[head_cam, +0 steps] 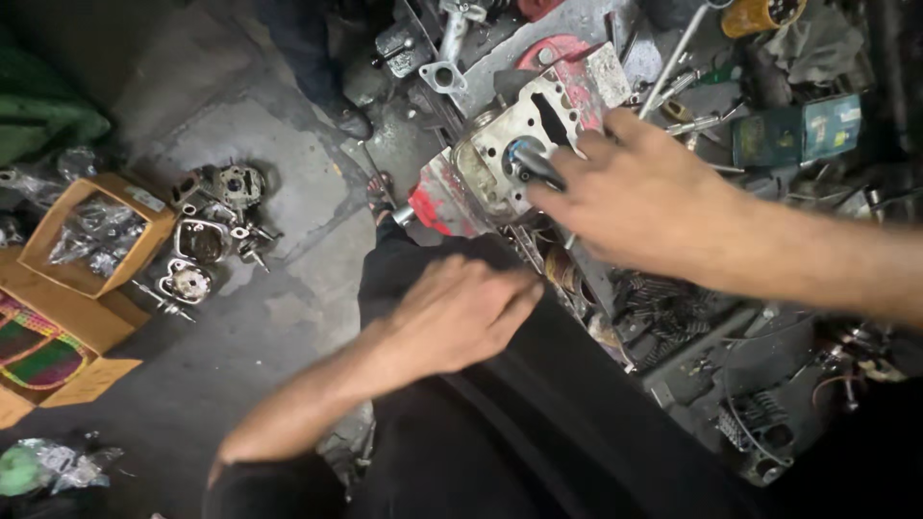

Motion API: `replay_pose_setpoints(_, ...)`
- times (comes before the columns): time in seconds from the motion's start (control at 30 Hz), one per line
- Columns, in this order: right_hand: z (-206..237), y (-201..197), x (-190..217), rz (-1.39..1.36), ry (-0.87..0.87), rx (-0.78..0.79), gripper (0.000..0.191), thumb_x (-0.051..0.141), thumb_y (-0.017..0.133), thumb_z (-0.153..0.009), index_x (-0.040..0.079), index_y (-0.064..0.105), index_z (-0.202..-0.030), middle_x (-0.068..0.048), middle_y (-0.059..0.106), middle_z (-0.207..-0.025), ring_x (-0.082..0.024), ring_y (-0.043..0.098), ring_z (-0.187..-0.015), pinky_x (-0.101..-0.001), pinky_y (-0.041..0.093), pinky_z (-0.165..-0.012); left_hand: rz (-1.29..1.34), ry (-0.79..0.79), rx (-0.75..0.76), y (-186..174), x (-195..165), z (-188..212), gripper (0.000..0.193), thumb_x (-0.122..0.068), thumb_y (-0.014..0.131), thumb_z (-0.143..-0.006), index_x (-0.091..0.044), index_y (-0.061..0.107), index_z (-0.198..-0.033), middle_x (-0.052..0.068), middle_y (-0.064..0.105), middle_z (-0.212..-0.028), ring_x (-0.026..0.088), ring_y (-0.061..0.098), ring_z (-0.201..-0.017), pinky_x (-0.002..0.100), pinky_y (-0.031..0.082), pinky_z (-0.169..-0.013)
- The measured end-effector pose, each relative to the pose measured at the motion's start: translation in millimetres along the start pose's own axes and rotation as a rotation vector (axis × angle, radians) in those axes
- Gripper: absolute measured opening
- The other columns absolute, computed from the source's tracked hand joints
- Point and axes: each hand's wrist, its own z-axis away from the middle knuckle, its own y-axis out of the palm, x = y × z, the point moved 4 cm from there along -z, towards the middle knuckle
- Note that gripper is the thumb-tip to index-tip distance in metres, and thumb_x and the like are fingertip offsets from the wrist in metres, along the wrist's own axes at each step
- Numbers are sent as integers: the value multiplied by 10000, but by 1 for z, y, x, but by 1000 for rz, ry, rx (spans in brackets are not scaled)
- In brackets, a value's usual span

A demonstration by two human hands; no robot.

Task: The person works on a motorcycle cylinder head clamped in a bench vise, using a socket wrench to loosen and tighten fasteners. They handle small valve components by hand, fit parts into the head, and pass parts to a coworker while continuing assembly steps.

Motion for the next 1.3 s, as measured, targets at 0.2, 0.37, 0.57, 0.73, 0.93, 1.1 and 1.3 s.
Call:
replay_pose_setpoints(0.2,-21,-3,21,196,-109,539,498,191,690,-886,31,511,-1322,-160,613,-1162,-198,715,-787,-306,559,-567,323,-3,-255,17,-2,5,368,-347,603,-963,6,604,-1066,152,728,-778,375,695,-614,488,542,-554)
replay_pose_setpoints(0.37,-34,-54,10,260,-188,242,786,300,659,-706,119,434,-1437,-210,552,-1354,-268,724,-912,-362,605,-719,567,92,-197,-1,-5,-4,285,-280,475,-1094,-48,591,-976,65,668,-666,266,712,-622,418,551,-614)
replay_pose_setpoints(0.57,-33,-41,23,175,-101,566,462,129,578,-914,-1,495,-1350,-250,508,-1361,-201,750,-665,-398,603,-803,547,142,-97,3,31,61,245,-255,550,-1107,-58,623,-981,66,614,-681,211,645,-600,383,510,-591)
replay_pose_setpoints(0.73,-53,-29,17,35,-15,596,571,193,620,-834,-5,533,-1363,-316,540,-1292,-216,710,-539,-340,602,-421,288,514,-593,10,52,37,462,-441,746,-977,-56,603,-1189,69,682,-935,220,672,-793,356,555,-672)
replay_pose_setpoints(0.93,-45,11,2,-326,130,343,390,197,644,-748,47,712,-1102,-209,660,-999,-176,649,-545,-330,547,-450,83,931,-969,-63,77,-21,669,-624,775,-868,-34,630,-1149,24,609,-795,215,620,-634,368,502,-547)
replay_pose_setpoints(1.1,-19,34,9,-1837,1020,-18,245,182,547,-976,31,682,-1115,-245,584,-808,-222,417,-476,-393,360,-423,500,499,-172,-70,44,-192,769,-767,674,-892,-57,661,-1188,91,738,-1010,122,792,-691,289,639,-582)
replay_pose_setpoints(1.3,15,42,27,-2375,1046,-487,379,280,601,-862,68,629,-1175,-133,726,-980,-228,586,-697,-382,512,-661,102,569,141,-30,18,-254,949,-911,486,-902,-48,707,-1229,93,763,-1009,172,767,-829,391,614,-612)
